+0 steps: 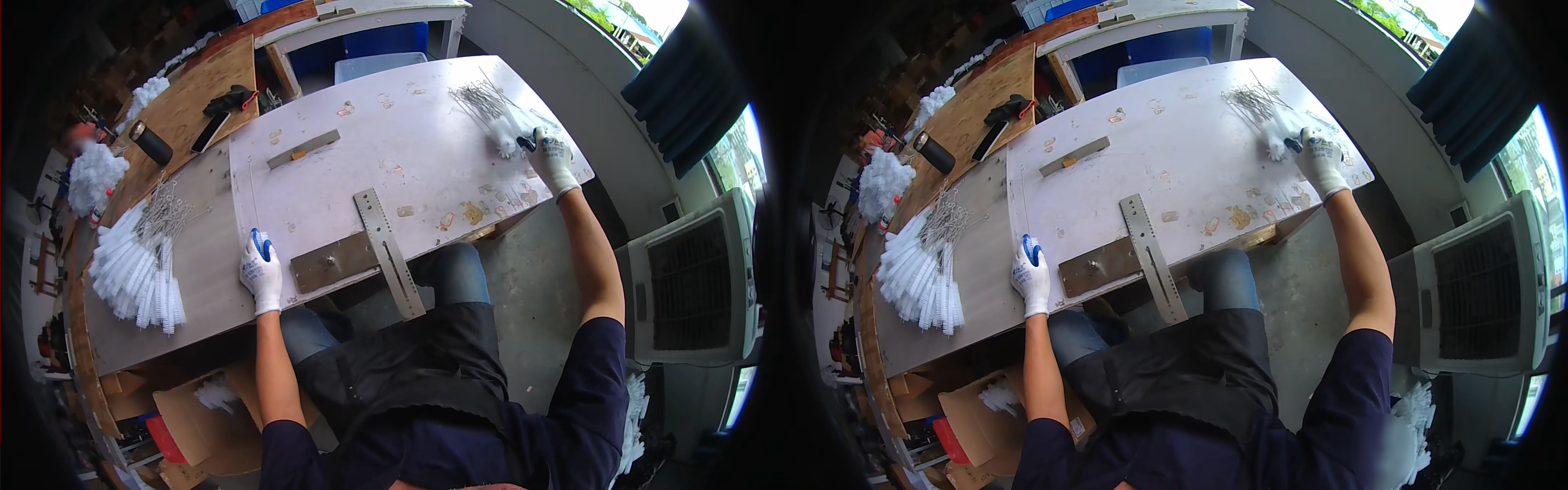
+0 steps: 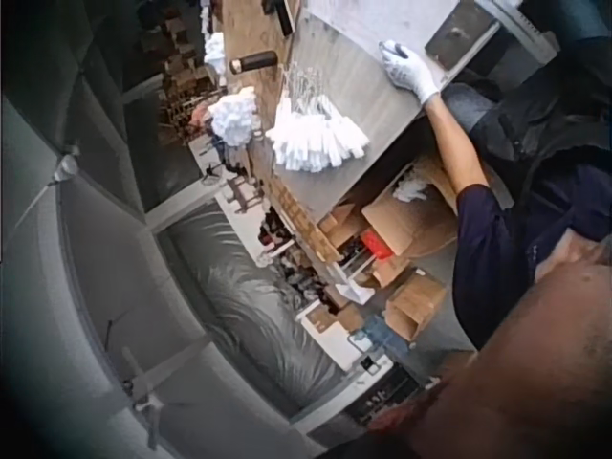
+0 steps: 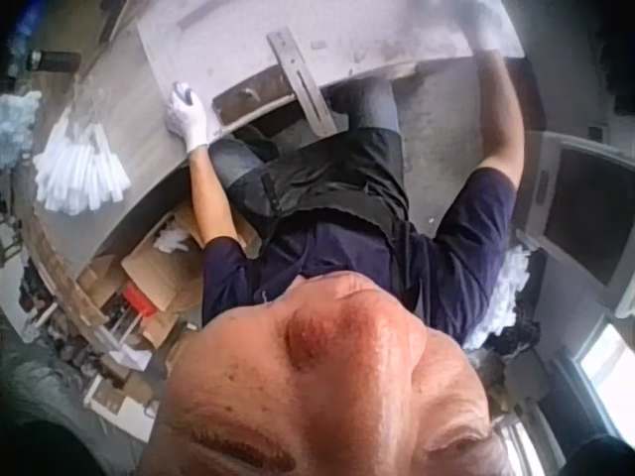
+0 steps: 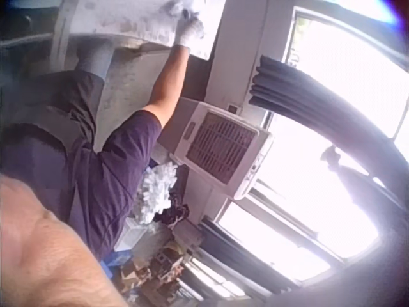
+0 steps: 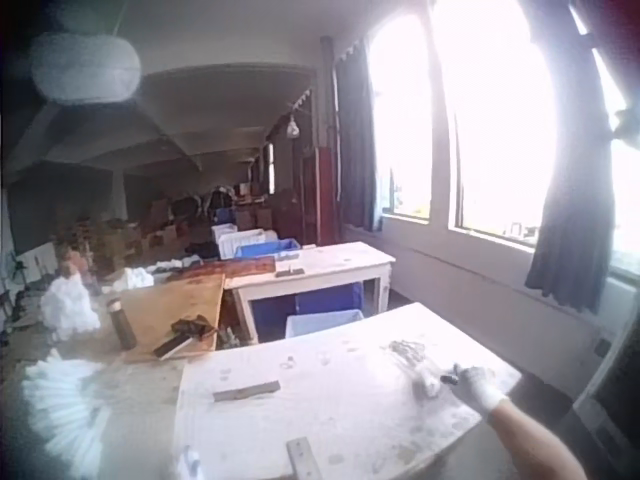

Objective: The person repeatedly picks up white plastic sleeves with attached wires from a pile on the table, aligns them against a metal guide, and trims the wire ends using a fixed blade cutter. The trimmed sleeves are placed into a cardboard box below the table.

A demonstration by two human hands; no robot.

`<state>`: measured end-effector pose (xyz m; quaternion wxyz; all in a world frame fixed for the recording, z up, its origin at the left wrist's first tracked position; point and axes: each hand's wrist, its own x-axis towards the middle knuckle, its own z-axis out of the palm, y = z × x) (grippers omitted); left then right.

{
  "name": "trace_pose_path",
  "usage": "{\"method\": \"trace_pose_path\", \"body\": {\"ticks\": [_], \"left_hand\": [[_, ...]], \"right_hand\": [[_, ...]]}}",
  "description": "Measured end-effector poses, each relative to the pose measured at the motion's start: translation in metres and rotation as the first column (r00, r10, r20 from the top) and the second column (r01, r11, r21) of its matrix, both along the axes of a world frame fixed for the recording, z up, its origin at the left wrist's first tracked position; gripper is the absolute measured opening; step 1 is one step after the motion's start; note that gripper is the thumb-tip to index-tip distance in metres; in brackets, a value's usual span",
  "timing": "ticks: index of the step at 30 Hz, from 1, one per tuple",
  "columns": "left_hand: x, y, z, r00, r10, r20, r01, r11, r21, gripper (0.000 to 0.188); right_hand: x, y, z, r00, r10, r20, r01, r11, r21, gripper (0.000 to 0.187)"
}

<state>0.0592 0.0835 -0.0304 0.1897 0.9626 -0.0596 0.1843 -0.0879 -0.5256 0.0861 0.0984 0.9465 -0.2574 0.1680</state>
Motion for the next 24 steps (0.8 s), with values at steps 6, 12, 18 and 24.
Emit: {"method": "trace_pose_path", "body": {"ticks": [6,12,18,24], "left_hand": [[0.000,0.000,-0.003,0.998,-0.020,0.053,0.020,1.000,-0.005,0.046],[0.015,0.016,-0.020,0.992,0.031,0.120,-0.001,0.970,-0.245,0.032],[0.015,-0.031,0.016,0.813,-0.555,-0.177,-0.318,-0.168,-0.933,0.029],[0.012,-0.066,0.019,0.779,-0.625,-0.046,-0.328,-0.344,-0.880,0.033]], "right_hand": [[-0.011,0.001,0.001,0.978,0.029,0.207,-0.002,0.992,-0.129,0.044],[0.017,0.156,-0.029,0.737,0.424,0.526,-0.594,0.778,0.205,0.021],[0.044,0.337,-0.033,0.773,0.524,0.358,-0.580,0.354,0.734,0.023],[0.088,0.387,-0.062,0.731,0.652,0.201,-0.448,0.237,0.862,0.034]]}}
